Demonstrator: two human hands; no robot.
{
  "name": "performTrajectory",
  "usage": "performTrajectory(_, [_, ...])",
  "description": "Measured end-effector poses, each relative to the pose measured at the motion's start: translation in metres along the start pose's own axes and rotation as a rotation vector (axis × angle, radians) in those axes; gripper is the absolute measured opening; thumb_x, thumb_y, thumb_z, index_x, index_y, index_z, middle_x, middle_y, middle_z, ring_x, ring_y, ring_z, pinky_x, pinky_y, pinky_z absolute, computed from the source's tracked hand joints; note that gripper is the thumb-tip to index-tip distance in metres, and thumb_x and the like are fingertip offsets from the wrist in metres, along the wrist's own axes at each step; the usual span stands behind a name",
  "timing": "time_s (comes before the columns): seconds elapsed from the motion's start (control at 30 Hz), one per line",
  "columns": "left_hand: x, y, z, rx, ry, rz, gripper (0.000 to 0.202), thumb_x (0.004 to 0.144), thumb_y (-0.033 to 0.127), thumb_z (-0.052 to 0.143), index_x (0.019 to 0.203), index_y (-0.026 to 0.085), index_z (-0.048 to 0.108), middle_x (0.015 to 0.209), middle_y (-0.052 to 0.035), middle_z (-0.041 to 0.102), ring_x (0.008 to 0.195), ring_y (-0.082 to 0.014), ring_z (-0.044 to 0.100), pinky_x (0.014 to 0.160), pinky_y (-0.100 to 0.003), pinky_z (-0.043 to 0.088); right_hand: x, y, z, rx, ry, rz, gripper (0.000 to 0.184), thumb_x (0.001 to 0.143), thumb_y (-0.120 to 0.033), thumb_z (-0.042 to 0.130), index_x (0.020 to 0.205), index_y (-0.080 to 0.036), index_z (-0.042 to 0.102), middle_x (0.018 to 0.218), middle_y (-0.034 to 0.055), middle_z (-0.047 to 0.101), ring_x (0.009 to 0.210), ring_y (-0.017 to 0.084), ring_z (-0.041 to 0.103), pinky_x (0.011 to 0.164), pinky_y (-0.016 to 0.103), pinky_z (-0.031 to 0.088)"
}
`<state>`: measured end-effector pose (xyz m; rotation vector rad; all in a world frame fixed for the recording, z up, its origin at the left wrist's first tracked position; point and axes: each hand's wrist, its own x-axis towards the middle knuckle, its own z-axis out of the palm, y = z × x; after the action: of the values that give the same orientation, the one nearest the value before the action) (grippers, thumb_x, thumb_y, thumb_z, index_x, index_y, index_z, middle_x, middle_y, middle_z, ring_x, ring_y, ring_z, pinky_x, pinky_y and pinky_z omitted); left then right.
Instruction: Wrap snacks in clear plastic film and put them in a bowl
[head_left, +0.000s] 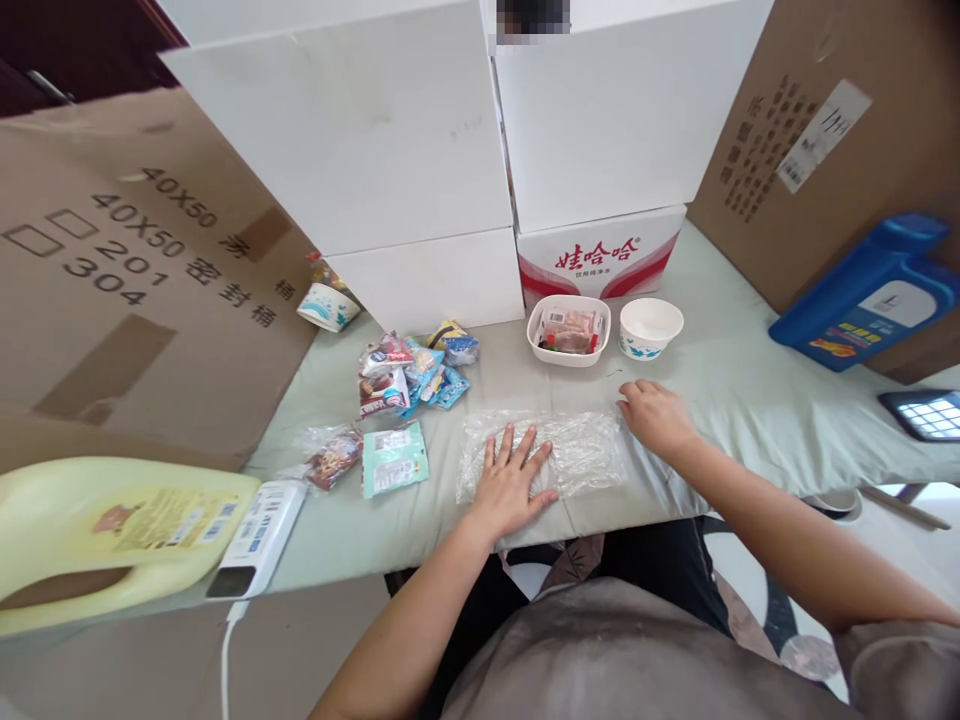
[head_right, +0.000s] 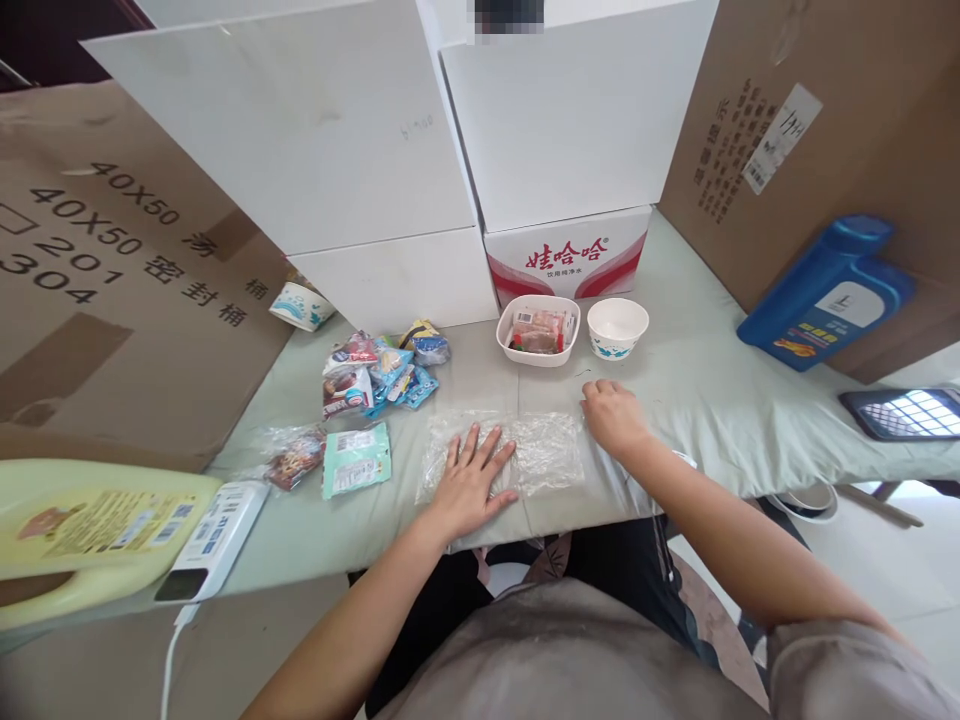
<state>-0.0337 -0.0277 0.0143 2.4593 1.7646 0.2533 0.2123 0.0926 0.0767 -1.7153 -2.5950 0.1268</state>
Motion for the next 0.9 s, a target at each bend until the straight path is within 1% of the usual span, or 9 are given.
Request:
performTrajectory(0.07, [0.001,0.002,0.001,-0.005,0.0,-0.004,0.071,0.085,0.06,0.053,0.147,0.032,0.033,0.158,-0.0059,0.025,0.146,-0.0394,0.008,0.114,-0.065,0.01,-0.011,-0.013,0.0,0.021,0.108,-0.157,0.031,0.096,-0.026,0.041,0.114,-0.012,0.062,0.114,0.019,0.063,0.112,0.032,0.055,0.095,0.043,0.04])
performTrajectory(0.13, [0.003,0.005,0.0,-0.002,-0.013,-0.015,0.072,0.085,0.061,0.052,0.148,0.032,0.033,0.158,-0.0056,0.024,0.146,-0.0399,0.008,0.113,-0.065,0.011,-0.023,-0.033,0.013,0.067,0.175,-0.402,0.039,0.095,-0.034,0.045,0.125,-0.012,0.058,0.129,0.0179,0.057,0.127,0.033,0.044,0.105,0.046,0.033])
performTrajectory(0.23, [0.001,-0.001,-0.003,0.032,-0.054,-0.051,0.074,0.084,0.061,0.055,0.148,0.033,0.031,0.159,-0.0044,0.022,0.146,-0.0391,0.009,0.114,-0.064,0.013,-0.038,-0.048,0.043,0.1,0.117,-0.627,0.068,0.089,-0.054,0.052,0.143,-0.014,0.042,0.149,0.0157,0.04,0.141,0.035,0.025,0.113,0.053,0.021])
performTrajectory(0.33, [-0.014,-0.024,-0.01,0.096,-0.069,-0.132,0.078,0.082,0.061,0.058,0.149,0.03,0.031,0.159,-0.0075,0.022,0.146,-0.0385,0.012,0.114,-0.062,0.015,-0.049,-0.035,0.065,0.105,0.025,-0.621,0.078,0.088,-0.064,0.048,0.148,-0.015,0.035,0.154,0.0151,0.032,0.144,0.036,0.018,0.114,0.057,0.017])
performTrajectory(0.4, [-0.03,-0.043,-0.015,0.124,-0.031,-0.157,0.082,0.081,0.062,0.059,0.149,0.025,0.032,0.158,-0.012,0.024,0.146,-0.0396,0.014,0.113,-0.062,0.017,-0.057,-0.019,0.068,0.115,0.008,-0.614,0.08,0.088,-0.065,0.045,0.148,-0.014,0.033,0.155,0.016,0.028,0.145,0.037,0.015,0.114,0.059,0.016])
performTrajectory(0.5, [-0.056,-0.061,-0.025,0.098,0.076,-0.052,0.083,0.077,0.061,0.063,0.144,0.018,0.039,0.153,-0.0173,0.032,0.143,-0.0405,0.02,0.113,-0.061,0.024,-0.071,0.0,0.062,0.155,0.028,-0.658,0.082,0.087,-0.066,0.048,0.146,-0.011,0.036,0.154,0.0175,0.03,0.144,0.036,0.017,0.114,0.058,0.022])
performTrajectory(0.67, [-0.076,-0.064,-0.034,-0.047,0.199,0.147,0.026,0.087,0.023,0.056,0.112,0.019,0.062,0.123,-0.0104,0.062,0.127,-0.0272,0.05,0.105,-0.045,0.045,-0.087,0.011,0.059,0.274,0.141,-0.62,0.039,0.095,-0.036,0.048,0.127,-0.016,0.058,0.133,0.0138,0.057,0.129,0.026,0.047,0.105,0.045,0.043])
performTrajectory(0.77, [-0.075,-0.066,-0.035,-0.095,0.273,0.175,0.019,0.088,0.012,0.048,0.096,0.02,0.064,0.11,-0.007,0.068,0.118,-0.0224,0.059,0.098,-0.039,0.051,-0.088,0.014,0.06,0.332,0.217,-0.639,0.027,0.096,-0.022,0.045,0.115,-0.02,0.064,0.12,0.0097,0.066,0.12,0.023,0.056,0.1,0.042,0.048])
performTrajectory(0.9, [-0.07,-0.066,-0.043,-0.175,0.238,0.104,0.017,0.091,0.016,0.044,0.091,0.02,0.06,0.107,-0.0061,0.07,0.109,-0.0197,0.064,0.091,-0.034,0.053,-0.084,0.017,0.05,0.414,0.198,-0.598,0.025,0.096,-0.022,0.043,0.109,-0.02,0.065,0.108,0.0084,0.07,0.107,0.02,0.063,0.091,0.037,0.053])
